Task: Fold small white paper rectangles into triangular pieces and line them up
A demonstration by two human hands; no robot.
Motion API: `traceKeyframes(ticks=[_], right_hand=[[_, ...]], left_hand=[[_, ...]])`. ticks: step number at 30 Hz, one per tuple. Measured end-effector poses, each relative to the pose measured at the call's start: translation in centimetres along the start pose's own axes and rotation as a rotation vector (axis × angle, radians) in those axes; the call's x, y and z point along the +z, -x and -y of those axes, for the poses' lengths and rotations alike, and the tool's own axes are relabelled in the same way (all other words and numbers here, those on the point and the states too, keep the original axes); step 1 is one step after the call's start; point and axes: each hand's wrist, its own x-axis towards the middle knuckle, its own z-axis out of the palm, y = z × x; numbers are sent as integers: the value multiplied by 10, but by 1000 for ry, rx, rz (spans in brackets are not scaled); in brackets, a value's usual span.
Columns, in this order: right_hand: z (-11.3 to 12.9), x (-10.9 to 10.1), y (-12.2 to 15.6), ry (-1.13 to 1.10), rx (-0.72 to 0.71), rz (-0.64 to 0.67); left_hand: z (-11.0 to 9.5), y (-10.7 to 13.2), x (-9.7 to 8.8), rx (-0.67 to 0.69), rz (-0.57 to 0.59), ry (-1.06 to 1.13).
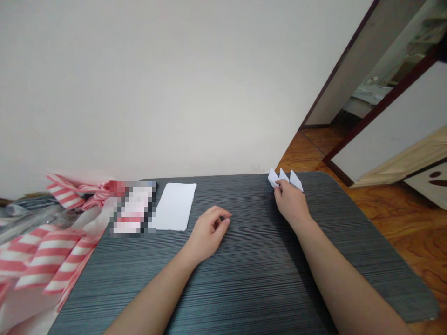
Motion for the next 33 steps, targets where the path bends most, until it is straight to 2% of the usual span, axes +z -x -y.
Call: traceKeyframes(ticks=[7, 9, 13, 17, 19, 25, 29, 33], right_hand=[[8, -8, 4, -58, 14, -42], [14, -10, 9, -153, -85, -23], [30, -11, 19, -325, -420, 167], [40, -9, 24, -402, -658, 195], [40, -6, 26, -426, -716, 185], [34, 12, 27, -339, -729, 308], [34, 16, 27, -265, -743, 330], [35, 15, 27, -221, -741, 336]], left_hand=[[1, 0, 0, -2, -9, -14], [1, 1, 0, 2, -32, -38], [3, 1, -6, 40, -140, -125], [6, 0, -17, 80, -349, -269], [7, -1, -23, 86, -410, -344], [19, -4, -41, 49, -492, -602], [36, -3, -51, -99, -484, -809], [49, -1, -54, -264, -412, -947]])
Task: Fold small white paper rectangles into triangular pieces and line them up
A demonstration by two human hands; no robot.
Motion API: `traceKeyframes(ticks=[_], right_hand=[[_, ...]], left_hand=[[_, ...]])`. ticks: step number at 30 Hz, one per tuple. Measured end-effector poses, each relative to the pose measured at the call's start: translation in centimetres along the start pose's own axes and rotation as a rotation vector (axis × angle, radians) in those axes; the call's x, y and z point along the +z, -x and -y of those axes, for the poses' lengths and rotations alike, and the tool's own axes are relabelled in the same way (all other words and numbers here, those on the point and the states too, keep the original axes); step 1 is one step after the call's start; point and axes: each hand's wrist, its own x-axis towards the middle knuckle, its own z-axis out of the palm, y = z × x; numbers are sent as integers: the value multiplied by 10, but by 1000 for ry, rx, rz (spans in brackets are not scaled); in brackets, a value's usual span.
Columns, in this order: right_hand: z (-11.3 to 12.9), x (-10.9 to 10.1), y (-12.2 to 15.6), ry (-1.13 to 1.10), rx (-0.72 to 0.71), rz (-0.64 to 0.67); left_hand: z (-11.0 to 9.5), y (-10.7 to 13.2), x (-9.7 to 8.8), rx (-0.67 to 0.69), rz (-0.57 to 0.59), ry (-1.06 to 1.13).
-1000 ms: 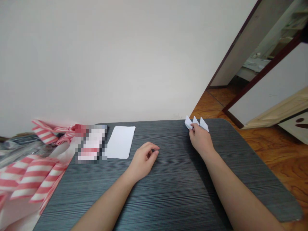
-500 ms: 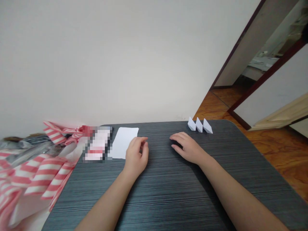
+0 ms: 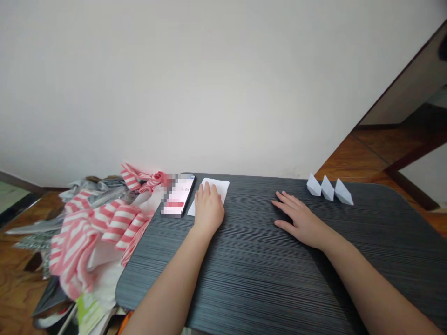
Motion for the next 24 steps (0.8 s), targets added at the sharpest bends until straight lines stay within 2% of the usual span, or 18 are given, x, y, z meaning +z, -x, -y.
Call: traceKeyframes(ticks=[4, 8, 19, 24], right_hand=[[-1, 1, 0, 0, 1, -2], [-3, 2, 0, -18, 2, -4], [-3, 1, 1, -15, 13, 3], [-3, 0, 0, -17, 16, 2]], left_hand=[[3, 0, 6, -11, 114, -56], [4, -2, 9, -9, 157, -71], [2, -3, 11, 23, 134, -54], [-1, -4, 7, 43, 79, 52]])
